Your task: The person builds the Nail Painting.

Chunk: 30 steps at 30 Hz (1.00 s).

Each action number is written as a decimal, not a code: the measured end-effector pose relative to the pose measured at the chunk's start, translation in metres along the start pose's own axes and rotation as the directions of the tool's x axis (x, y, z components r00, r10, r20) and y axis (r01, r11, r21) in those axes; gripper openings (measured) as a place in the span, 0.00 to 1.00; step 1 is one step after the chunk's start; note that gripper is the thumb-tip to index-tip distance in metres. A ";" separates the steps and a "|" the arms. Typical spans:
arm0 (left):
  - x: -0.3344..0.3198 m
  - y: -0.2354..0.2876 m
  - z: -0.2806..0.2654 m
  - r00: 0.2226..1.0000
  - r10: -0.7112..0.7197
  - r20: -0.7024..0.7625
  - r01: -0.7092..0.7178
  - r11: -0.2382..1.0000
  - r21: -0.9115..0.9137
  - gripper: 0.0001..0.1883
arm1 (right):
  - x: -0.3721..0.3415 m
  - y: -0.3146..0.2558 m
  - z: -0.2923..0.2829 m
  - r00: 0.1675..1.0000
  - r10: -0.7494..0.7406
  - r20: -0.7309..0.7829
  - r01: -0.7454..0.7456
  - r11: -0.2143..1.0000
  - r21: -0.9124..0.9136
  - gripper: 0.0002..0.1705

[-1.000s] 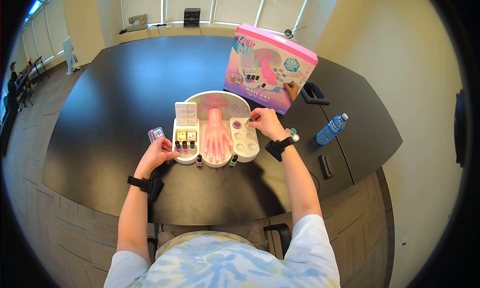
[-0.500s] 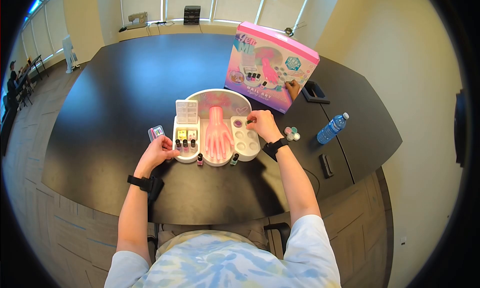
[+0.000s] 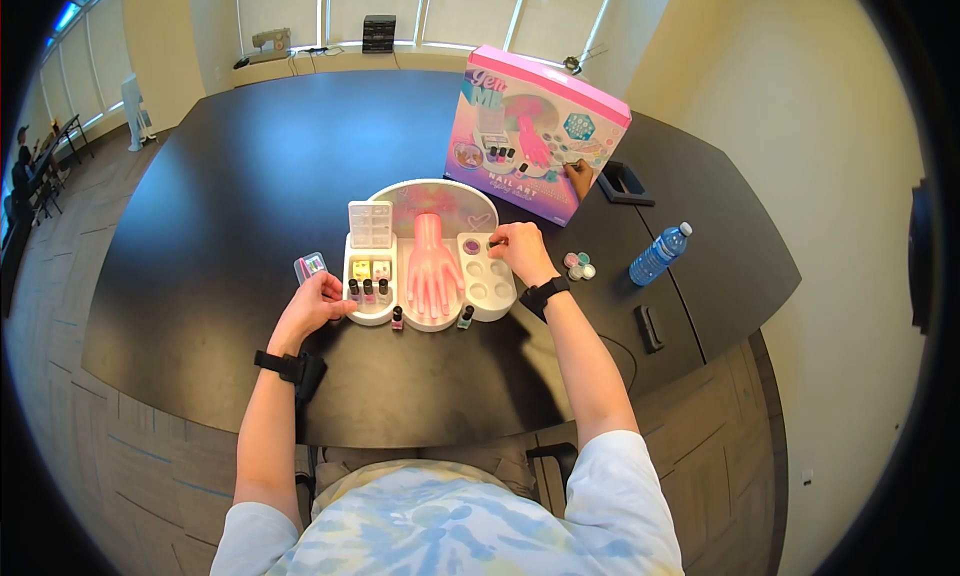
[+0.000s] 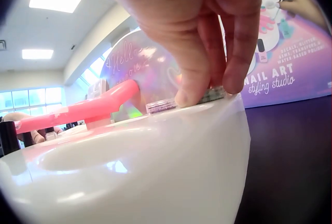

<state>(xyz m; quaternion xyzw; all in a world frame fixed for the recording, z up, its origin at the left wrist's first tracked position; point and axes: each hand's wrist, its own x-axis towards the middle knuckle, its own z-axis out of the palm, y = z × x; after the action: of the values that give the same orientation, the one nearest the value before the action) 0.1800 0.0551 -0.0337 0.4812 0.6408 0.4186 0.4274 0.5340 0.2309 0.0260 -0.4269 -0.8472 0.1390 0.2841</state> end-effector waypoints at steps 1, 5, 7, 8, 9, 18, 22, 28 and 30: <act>-0.001 0.002 0.000 1.000 -0.004 0.001 0.004 1.000 0.002 0.19 | 0.000 0.000 -0.001 1.000 -0.008 0.001 0.008 1.000 -0.006 0.12; -0.001 0.002 0.000 1.000 0.011 -0.003 -0.011 1.000 0.021 0.19 | 0.003 -0.001 -0.010 0.999 -0.011 0.047 0.012 1.000 -0.016 0.13; -0.004 0.007 0.001 1.000 -0.012 -0.009 0.012 1.000 0.009 0.19 | 0.005 0.008 -0.022 0.990 0.011 0.138 -0.023 0.996 0.087 0.16; -0.003 0.008 0.001 1.000 -0.009 -0.008 0.009 1.000 0.009 0.19 | 0.005 0.016 -0.029 0.989 0.040 0.142 -0.060 0.988 0.145 0.17; -0.002 0.008 0.001 1.000 -0.005 -0.004 0.005 1.000 0.018 0.19 | 0.003 0.025 -0.037 0.996 0.072 0.060 -0.080 0.987 0.139 0.17; -0.003 0.009 0.001 1.000 -0.019 -0.009 0.019 1.000 0.016 0.19 | -0.032 0.115 -0.089 0.930 0.361 -0.067 -0.367 0.919 -0.143 0.19; 0.001 0.002 0.001 1.000 -0.016 -0.002 0.016 1.000 0.024 0.19 | -0.039 0.121 -0.077 0.927 0.375 -0.028 -0.372 0.904 -0.212 0.23; -0.001 0.004 0.001 1.000 -0.026 0.003 0.026 1.000 -0.001 0.19 | -0.037 0.117 -0.063 0.928 0.372 -0.022 -0.364 0.891 -0.271 0.18; 0.001 0.002 0.001 1.000 -0.013 -0.003 0.013 1.000 -0.008 0.19 | -0.037 0.120 -0.059 0.931 0.364 -0.030 -0.358 0.894 -0.270 0.17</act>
<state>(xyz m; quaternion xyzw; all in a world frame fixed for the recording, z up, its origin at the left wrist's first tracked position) 0.1812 0.0562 -0.0323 0.4748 0.6427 0.4192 0.4311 0.6640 0.2725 0.0026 -0.6099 -0.7672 0.0766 0.1832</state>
